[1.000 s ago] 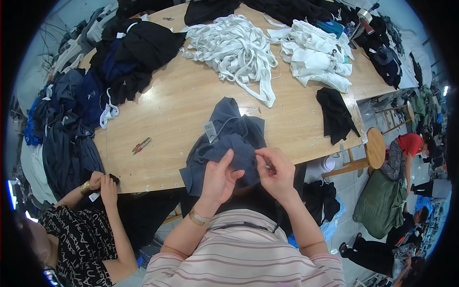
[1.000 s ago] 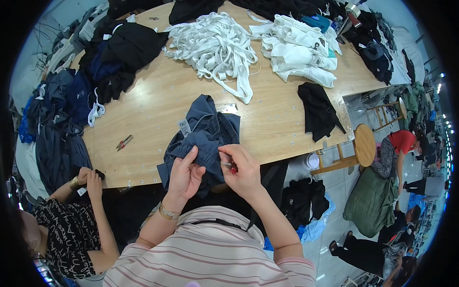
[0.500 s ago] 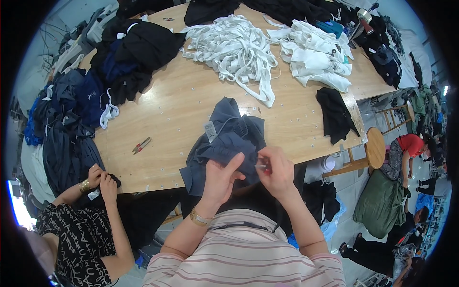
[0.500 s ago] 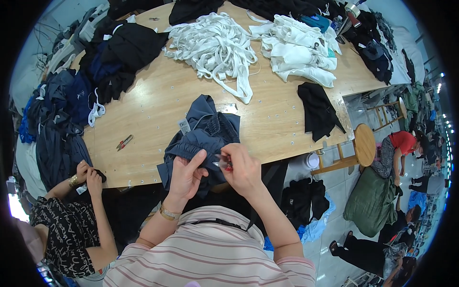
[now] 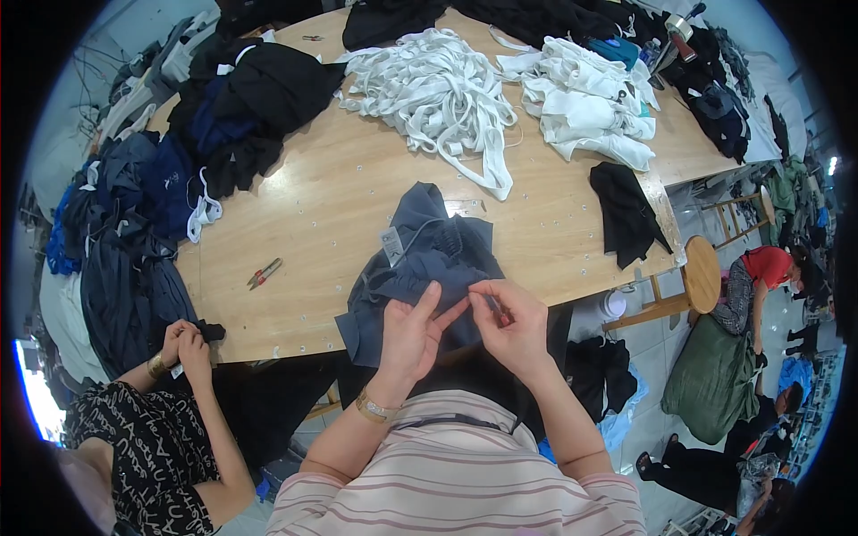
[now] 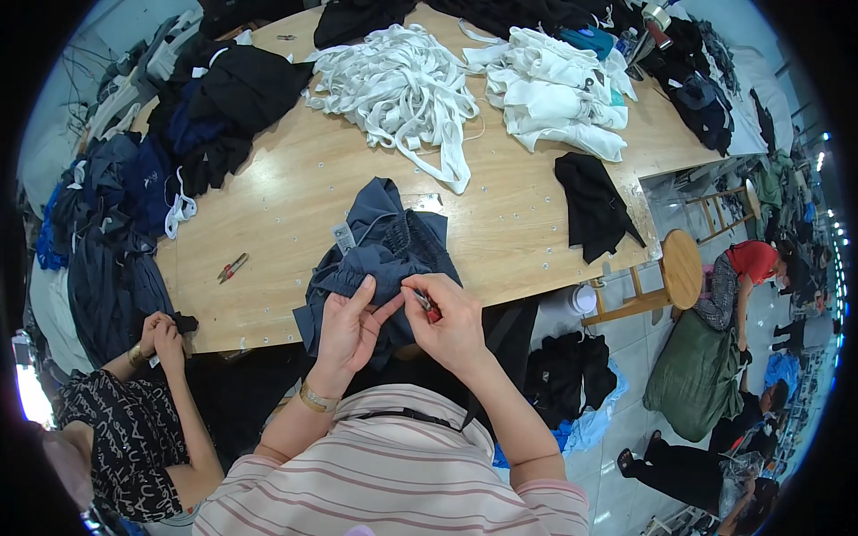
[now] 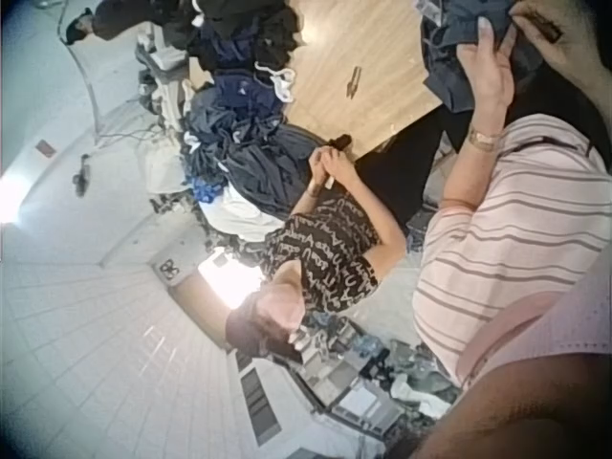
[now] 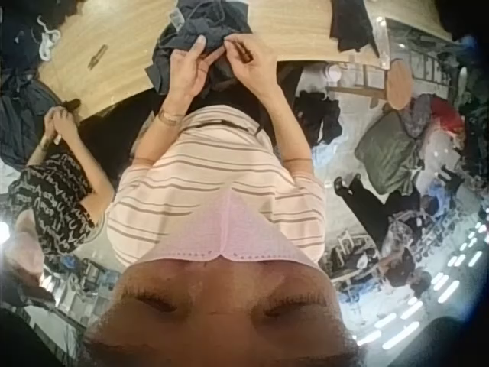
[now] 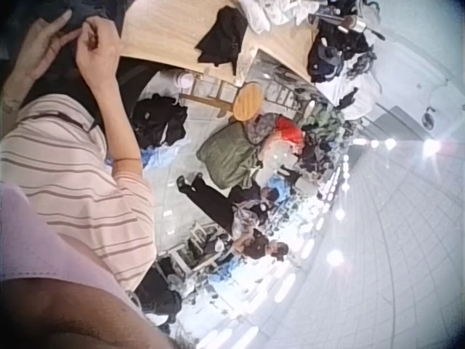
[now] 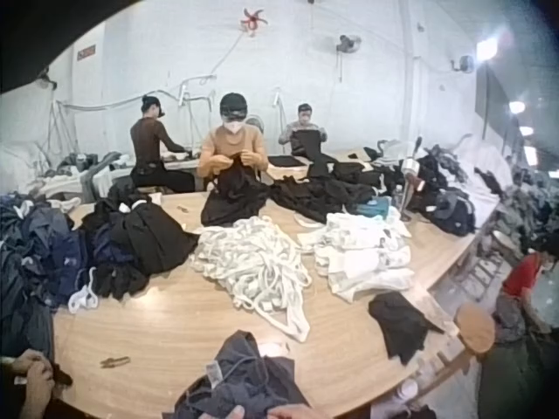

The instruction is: Trimming loose threads from a grey garment using a pair of snips.

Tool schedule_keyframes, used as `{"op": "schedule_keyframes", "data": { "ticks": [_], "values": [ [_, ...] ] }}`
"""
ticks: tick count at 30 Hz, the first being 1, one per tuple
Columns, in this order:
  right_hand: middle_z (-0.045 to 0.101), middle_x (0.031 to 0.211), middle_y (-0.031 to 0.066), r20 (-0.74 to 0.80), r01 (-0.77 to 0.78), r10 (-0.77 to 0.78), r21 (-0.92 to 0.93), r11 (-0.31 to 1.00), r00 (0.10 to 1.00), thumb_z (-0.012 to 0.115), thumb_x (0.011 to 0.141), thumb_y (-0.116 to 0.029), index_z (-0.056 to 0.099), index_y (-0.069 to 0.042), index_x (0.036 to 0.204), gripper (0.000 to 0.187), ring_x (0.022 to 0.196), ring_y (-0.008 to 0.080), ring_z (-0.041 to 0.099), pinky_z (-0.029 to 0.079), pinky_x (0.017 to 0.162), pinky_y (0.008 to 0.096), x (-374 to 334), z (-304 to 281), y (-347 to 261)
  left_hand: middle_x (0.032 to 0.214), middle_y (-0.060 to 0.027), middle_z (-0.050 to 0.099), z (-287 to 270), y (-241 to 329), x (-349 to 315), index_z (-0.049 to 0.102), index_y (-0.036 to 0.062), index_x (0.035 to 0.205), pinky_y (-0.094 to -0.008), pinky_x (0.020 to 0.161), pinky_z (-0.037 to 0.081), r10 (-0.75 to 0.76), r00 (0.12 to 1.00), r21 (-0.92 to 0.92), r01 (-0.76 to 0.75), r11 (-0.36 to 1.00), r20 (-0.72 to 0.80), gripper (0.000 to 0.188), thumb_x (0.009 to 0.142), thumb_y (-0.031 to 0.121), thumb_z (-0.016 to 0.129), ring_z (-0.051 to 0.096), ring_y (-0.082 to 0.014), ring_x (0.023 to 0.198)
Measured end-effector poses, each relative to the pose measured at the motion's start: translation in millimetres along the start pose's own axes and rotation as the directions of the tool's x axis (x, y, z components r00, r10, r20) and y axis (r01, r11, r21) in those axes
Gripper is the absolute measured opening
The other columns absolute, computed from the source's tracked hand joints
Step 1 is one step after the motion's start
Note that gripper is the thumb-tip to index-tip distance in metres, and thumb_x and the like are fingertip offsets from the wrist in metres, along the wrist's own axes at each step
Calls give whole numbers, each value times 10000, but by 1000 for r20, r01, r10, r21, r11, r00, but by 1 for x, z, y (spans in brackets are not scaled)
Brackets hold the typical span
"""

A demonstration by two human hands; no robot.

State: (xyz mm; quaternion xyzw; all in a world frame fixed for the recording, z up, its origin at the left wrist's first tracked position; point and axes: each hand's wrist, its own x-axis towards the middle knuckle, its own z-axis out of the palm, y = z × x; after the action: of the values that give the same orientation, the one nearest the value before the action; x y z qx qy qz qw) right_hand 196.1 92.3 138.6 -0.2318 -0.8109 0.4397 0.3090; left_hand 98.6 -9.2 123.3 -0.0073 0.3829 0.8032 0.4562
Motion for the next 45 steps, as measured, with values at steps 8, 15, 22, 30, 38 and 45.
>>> {"op": "schedule_keyframes", "data": {
  "ticks": [8, 15, 22, 30, 38, 45],
  "values": [
    [608, 817, 109, -10, 111, -112, -68, 992, 994, 646, 734, 1, 595, -10, 886, 161, 663, 239, 617, 493, 539, 287, 0, 4, 6, 1058, -75, 599, 2, -4, 0, 546, 29, 1081, -383, 873, 489, 48, 999, 22, -49, 999, 20, 188, 917, 116, 511, 582, -182, 980],
    [572, 777, 96, 28, 156, -154, -176, 972, 988, 660, 701, 4, 559, -18, 860, 189, 640, 239, 595, 494, 531, 303, 0, 4, 4, 1068, -72, 594, 3, -7, -3, 542, 35, 1088, -373, 866, 486, 54, 998, 54, -54, 997, -8, 194, 915, 119, 517, 579, -181, 982],
    [545, 660, 27, -106, 27, -28, -12, 1000, 994, 628, 750, 10, 578, -13, 804, 77, 549, 50, 519, 382, 459, 180, 2, 6, 6, 1084, -125, 600, 3, -5, -2, 554, -6, 1078, -397, 898, 481, -7, 999, -52, 9, 999, 37, 223, 941, 143, 462, 590, -218, 996],
    [574, 751, 68, -56, -46, 51, 82, 996, 997, 645, 727, 0, 576, -13, 827, 122, 572, 138, 557, 442, 509, 246, 1, 4, 4, 1076, -127, 604, 3, -6, -1, 559, -16, 1073, -395, 894, 485, 33, 998, -46, -31, 998, 44, 237, 948, 151, 447, 594, -212, 984],
    [580, 821, 85, 19, 193, -193, -195, 962, 981, 690, 671, -14, 557, -30, 906, 271, 674, 219, 606, 494, 538, 291, -1, 4, 3, 1034, -87, 602, 2, -17, -4, 559, -5, 1057, -337, 828, 498, 165, 985, 91, -160, 983, -45, 185, 917, 107, 513, 588, -169, 939],
    [572, 757, 84, 8, 68, -67, -87, 994, 998, 668, 713, -19, 566, -16, 861, 180, 611, 175, 595, 463, 502, 258, 0, 4, 4, 1036, -67, 594, 3, -11, -1, 549, 19, 1063, -303, 814, 499, 146, 988, 174, -153, 973, 50, 191, 873, 36, 559, 585, -159, 937]
  ]
}}
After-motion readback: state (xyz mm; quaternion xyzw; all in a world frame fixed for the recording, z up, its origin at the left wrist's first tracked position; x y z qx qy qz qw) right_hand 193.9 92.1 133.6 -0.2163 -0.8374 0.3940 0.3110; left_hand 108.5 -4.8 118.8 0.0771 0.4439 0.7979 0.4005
